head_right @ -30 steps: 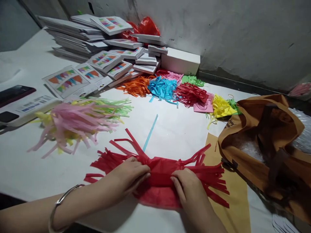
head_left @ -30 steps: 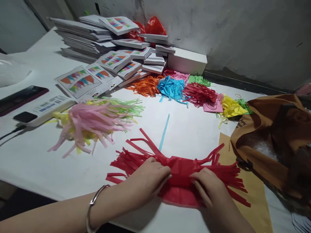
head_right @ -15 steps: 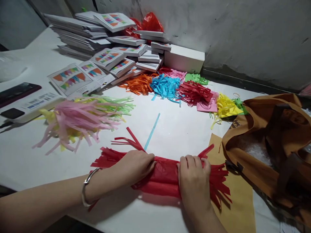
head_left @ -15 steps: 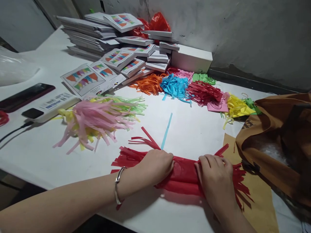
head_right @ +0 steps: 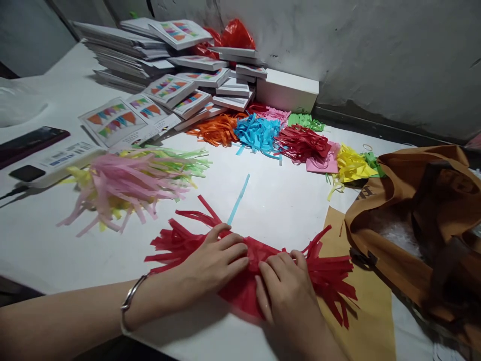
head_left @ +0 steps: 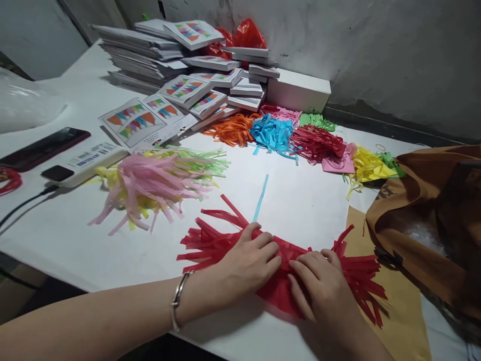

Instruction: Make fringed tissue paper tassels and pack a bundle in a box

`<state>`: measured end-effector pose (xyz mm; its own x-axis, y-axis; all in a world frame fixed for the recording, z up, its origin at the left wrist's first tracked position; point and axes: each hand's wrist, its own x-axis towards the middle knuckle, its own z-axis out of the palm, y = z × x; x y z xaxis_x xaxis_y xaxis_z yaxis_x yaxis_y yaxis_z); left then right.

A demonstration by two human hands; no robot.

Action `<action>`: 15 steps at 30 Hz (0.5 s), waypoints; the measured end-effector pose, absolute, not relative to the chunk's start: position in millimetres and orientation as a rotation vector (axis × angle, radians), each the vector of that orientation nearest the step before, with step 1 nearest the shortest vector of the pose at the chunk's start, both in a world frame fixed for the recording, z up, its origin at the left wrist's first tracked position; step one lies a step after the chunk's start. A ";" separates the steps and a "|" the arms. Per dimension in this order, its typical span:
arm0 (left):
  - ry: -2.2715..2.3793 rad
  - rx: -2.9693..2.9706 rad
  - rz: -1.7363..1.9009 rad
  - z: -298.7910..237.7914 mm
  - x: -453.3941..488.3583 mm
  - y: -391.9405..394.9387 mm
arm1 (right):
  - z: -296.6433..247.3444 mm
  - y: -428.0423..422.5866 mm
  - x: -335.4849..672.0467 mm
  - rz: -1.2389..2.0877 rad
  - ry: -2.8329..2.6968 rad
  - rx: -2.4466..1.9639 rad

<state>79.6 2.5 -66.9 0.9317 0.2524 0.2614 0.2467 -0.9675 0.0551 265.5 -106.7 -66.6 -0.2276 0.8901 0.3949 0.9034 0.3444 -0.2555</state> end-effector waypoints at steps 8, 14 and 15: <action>0.210 3.054 0.390 -78.5 68.4 9.2 | -82.6 -126.4 266.5 -0.314 -2.298 -1.579; 0.666 2.924 0.159 -69.7 75.5 11.1 | -77.7 -114.3 270.6 -0.130 -2.103 -1.904; 0.712 2.911 0.126 -67.4 78.2 11.7 | -77.7 -110.2 271.3 -0.145 -2.116 -1.967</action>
